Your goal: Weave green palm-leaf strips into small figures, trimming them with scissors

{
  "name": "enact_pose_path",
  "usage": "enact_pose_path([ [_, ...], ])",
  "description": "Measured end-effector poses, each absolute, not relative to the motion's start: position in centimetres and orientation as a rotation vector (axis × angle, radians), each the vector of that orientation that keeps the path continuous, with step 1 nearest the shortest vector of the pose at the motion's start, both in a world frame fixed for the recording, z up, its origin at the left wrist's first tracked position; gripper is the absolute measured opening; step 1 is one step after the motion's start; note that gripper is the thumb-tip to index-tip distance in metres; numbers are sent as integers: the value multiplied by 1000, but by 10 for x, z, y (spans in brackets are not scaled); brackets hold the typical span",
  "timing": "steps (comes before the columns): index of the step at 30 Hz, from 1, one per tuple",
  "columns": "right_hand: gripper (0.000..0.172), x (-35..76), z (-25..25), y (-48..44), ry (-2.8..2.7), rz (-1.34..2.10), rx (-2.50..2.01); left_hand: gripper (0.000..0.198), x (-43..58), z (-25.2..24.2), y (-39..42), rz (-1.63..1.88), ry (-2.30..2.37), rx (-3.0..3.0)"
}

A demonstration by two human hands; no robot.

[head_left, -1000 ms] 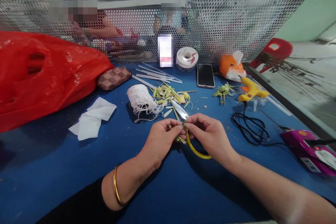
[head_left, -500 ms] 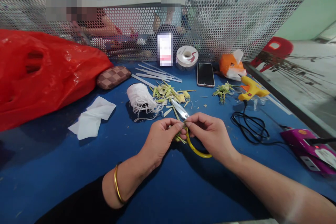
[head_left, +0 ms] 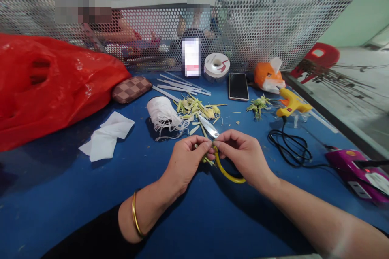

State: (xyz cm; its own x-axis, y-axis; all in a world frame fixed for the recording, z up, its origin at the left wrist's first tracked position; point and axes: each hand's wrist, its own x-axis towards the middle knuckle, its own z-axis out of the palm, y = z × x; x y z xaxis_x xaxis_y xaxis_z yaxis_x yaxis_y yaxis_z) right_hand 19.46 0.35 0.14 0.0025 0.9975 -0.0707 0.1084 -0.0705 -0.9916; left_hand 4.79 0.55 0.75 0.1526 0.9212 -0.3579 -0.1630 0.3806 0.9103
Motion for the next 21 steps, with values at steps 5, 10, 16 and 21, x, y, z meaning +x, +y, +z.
enact_pose_path([
  [5,13,194,2,3,-1284,1254,-1281,12,48,6,6,920,1138,860],
  [10,15,193,0,3,-1293,1270,-1282,11,48,5,6,925,1146,859],
  [16,17,193,0,3,-1326,1262,-1291,12,48,5,6,906,1145,806],
  [21,19,193,2,4,-1290,1240,-1309,17,48,8,5,848,1085,811],
])
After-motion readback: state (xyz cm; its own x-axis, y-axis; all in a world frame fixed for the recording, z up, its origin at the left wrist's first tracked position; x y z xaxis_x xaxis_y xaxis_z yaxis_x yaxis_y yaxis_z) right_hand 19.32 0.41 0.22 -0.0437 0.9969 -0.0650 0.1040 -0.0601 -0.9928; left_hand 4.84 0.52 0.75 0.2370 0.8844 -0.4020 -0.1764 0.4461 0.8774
